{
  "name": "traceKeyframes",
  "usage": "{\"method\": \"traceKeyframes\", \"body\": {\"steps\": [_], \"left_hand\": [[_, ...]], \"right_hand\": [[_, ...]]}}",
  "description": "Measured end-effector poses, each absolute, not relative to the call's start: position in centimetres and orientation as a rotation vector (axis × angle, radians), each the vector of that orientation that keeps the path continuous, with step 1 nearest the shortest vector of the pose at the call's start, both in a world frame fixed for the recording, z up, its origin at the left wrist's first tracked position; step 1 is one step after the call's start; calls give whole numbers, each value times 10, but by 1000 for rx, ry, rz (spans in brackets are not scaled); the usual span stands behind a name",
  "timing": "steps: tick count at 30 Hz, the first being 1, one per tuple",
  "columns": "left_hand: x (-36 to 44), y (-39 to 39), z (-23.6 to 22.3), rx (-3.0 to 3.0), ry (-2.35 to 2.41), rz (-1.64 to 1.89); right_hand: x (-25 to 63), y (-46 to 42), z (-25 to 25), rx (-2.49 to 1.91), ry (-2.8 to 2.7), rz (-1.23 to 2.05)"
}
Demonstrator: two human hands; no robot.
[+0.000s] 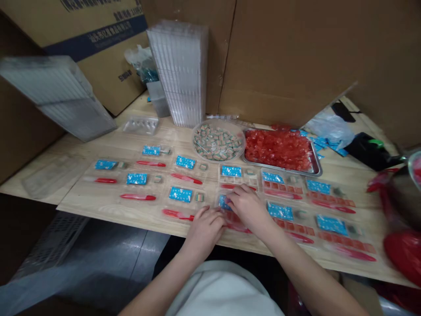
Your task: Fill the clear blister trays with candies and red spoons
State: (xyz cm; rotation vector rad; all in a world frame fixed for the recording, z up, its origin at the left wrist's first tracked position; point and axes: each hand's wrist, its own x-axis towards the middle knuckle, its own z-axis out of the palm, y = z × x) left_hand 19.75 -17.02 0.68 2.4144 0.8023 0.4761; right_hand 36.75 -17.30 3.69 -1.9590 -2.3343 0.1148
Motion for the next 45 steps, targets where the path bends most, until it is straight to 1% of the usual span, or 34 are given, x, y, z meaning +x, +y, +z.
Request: {"method": "traceKeyframes", "body": {"steps": [2,5,9,12,16,19,21,23,24,26,28,31,35,38,42,45], "left_hand": [[198,-169,6,2405,812,488],[197,-169,6,2363,819,509],[197,-170,6,2312,812,482],[199,-170,7,2298,831,486],[200,-171,9,2291,850,504],[198,-173,14,2251,847,542],[200,-171,21,2131,884,638],[207,-166,30,1869,967,745],[212,-163,35,1695,995,786],[222,-155,44,1358,984,816],[232,-148,51,1151,924,816],[237,-146,55,1016,893,803],[231,-152,58,796,839,737],[227,-154,63,705,776,671],[224,-153,70,762,771,662],[224,-155,68,818,767,634]], "right_hand": [[374,-172,37,-1933,-2315,188],[409,-162,41,-1878,-2169,275],[472,-123,45,-2236,-1759,122],[496,-87,36,-2293,-1751,187],[497,-64,25,-2241,-1707,305],[489,-83,32,-2154,-1641,403],[476,-110,41,-1960,-1506,623],[456,-140,51,-1629,-1243,933],[443,-154,54,-1517,-1140,1027],[419,-176,58,-1427,-1049,1095],[400,-190,59,-1423,-1067,1061],[386,-200,59,-1429,-1181,960],[384,-206,65,-1509,-1483,690],[383,-209,71,-1489,-1669,497],[384,-211,72,-1423,-1777,472],[385,-210,67,-1468,-1743,486]]}}
